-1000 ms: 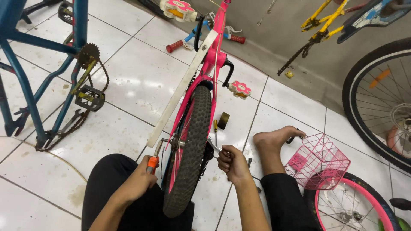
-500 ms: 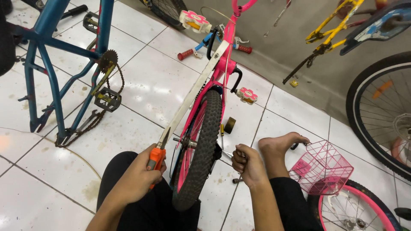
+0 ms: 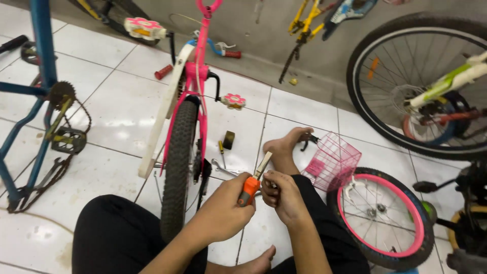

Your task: The person is repairing or assembling a pink bicycle by tightening bolts on the rear wheel assembly using pliers and a wrench.

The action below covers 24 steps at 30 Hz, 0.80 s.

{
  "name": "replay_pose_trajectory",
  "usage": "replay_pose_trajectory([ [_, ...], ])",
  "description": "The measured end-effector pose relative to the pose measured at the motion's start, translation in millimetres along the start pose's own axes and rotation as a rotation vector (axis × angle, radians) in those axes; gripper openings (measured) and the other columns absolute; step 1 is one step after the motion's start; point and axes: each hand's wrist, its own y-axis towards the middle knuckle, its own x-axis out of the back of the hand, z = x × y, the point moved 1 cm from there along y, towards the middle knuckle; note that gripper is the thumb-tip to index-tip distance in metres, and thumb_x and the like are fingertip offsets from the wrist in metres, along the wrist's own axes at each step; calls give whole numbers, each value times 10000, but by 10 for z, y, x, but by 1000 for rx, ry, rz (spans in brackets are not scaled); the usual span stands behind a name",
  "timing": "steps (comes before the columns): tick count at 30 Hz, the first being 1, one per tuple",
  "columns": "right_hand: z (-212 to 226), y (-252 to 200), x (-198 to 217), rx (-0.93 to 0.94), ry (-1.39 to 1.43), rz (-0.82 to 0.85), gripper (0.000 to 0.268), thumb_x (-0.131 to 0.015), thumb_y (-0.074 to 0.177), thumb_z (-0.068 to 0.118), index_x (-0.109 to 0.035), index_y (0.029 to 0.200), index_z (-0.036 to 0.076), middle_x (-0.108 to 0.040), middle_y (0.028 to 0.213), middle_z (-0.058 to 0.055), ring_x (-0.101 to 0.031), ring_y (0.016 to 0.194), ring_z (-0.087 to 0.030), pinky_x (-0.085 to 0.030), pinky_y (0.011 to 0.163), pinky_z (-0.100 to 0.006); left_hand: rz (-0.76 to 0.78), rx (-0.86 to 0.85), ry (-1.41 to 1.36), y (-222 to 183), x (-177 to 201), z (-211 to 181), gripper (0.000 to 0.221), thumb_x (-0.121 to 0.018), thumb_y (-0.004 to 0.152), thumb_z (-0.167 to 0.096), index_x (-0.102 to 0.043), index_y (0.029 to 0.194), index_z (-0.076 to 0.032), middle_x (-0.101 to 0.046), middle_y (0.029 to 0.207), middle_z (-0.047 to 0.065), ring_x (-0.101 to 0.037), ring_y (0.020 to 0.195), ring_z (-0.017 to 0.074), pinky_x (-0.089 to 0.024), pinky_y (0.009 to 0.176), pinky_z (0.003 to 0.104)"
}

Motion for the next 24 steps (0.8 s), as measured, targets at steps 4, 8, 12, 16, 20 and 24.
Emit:
replay_pose_trajectory([
  [4, 55, -459, 473, 29, 90, -187, 268, -575, 956, 210, -523, 722, 91, -361, 581, 15, -311, 501, -89, -217, 436, -254, 131, -23, -15, 312, -698, 42, 238, -507, 747, -90, -645, 936, -46, -666, 706, 97, -578, 629, 213, -484, 607, 346],
  [8, 11, -942, 1062, 121, 78, -281, 143, -561, 947, 155, -550, 838, 63, -397, 578, -2, -322, 462, -93, -211, 415, -243, 289, -47, -4, 480, -1428, 168, 127, -544, 763, -88, -607, 862, -38, -631, 695, 79, -582, 636, 196, -494, 610, 333],
  [12, -50, -1534, 1548, 213, -92, -492, 124, -612, 918, 81, -673, 898, -25, -458, 554, -22, -378, 459, -106, -210, 412, -227, 482, 50, -85, 485, -2041, 203, 215, -591, 771, -81, -618, 982, -47, -668, 736, 76, -646, 666, 176, -517, 637, 284],
  [16, -275, -2030, 2112, 248, -393, -893, 180, -646, 927, 82, -763, 935, -54, -577, 639, -22, -402, 541, -81, -283, 481, -235, 597, 64, -83, 444, -2433, 155, 175, -609, 791, -65, -611, 966, -51, -651, 734, 68, -648, 669, 178, -533, 666, 300],
  [20, -653, -2218, 2510, -443, -1007, -1076, 353, -664, 892, 385, -765, 984, 60, -783, 882, -85, -738, 801, -254, -567, 770, -363, 637, 52, -50, 440, -2650, 176, 137, -618, 797, -52, -601, 932, -57, -651, 701, 63, -646, 653, 180, -535, 689, 299],
  [24, -1313, -2155, 2679, -871, -1101, -779, 649, -724, 875, 671, -641, 1106, 70, -748, 863, -42, -729, 700, -177, -563, 684, -294, 653, 62, -11, 447, -2758, 242, 157, -616, 771, -58, -605, 927, -45, -638, 682, 64, -617, 620, 178, -524, 657, 295],
])
